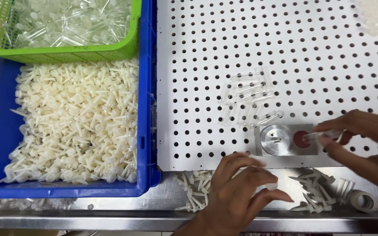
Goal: Assembling plastic medical vials by inserting caps/stoppers into clear tubes at a manufacturing workstation.
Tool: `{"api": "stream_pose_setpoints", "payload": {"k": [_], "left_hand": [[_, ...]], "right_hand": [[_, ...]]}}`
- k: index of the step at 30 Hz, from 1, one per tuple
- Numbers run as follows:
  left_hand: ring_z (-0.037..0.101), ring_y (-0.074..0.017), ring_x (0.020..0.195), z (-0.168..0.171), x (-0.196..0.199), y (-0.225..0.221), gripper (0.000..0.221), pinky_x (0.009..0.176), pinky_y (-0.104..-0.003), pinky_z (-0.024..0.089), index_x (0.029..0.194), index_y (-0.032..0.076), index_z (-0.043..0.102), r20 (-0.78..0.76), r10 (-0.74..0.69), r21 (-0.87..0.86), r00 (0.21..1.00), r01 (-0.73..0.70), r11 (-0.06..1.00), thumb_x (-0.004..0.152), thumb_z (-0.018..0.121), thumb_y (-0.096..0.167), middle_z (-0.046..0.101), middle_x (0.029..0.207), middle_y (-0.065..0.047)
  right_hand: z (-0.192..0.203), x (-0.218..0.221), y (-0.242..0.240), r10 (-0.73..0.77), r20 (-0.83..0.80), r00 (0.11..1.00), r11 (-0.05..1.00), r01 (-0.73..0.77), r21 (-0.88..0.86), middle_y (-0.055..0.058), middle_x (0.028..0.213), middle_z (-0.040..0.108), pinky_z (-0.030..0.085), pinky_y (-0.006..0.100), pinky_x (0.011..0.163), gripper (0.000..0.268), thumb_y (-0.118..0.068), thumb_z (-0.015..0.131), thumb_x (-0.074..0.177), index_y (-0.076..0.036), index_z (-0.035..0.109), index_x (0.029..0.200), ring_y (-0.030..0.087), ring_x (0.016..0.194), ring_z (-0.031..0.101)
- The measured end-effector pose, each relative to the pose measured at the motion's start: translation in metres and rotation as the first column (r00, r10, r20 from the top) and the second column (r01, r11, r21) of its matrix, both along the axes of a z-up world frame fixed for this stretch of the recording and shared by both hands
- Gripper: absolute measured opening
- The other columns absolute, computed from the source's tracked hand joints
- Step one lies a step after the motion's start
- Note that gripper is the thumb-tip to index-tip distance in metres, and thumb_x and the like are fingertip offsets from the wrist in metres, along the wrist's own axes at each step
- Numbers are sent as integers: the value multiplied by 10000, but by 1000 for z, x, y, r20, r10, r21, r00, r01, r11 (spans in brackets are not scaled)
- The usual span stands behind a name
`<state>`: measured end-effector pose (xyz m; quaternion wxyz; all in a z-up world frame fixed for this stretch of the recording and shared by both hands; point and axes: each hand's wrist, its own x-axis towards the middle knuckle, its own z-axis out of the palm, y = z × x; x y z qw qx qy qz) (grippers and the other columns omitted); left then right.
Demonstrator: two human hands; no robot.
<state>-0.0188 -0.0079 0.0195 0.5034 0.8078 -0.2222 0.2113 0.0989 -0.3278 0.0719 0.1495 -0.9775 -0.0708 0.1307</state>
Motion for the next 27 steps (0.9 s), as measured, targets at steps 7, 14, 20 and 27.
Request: {"api": "stream_pose_setpoints", "payload": {"k": [7,14,20,27], "left_hand": [[700,-187,906,19,5,10,282,829,-331,563,1194,41,746,-426,-233,-346,874,80,935,915,782,16,749,970,-74],[740,-167,852,-14,7,7,231,824,-306,630,1198,-27,751,-518,-613,-788,597,-55,613,972,718,-61,762,953,-143],[769,-207,955,-5,17,2,253,911,-340,650,1225,-52,703,-504,-615,-836,607,-161,525,980,658,-9,761,1074,-172],[762,-284,1002,-11,14,6,131,962,-404,643,1111,-83,684,-446,-700,-887,558,-168,431,994,659,-30,742,1050,-201]], "right_hand": [[27,-15,89,-14,-29,999,995,11,-99,-1,973,771,638,316,693,332,-339,793,862,-223,764,1172,115,889,709],[20,-20,87,56,4,998,979,-54,-196,-34,992,808,672,308,651,293,-382,803,867,-261,775,1133,97,831,789],[-4,-54,48,187,80,979,947,-201,251,37,1036,771,626,314,749,291,-281,769,894,-144,754,1150,166,946,758],[-12,-64,57,194,-10,981,868,-167,467,72,1105,754,643,287,666,329,-226,760,875,-116,787,1185,171,938,770]]}}
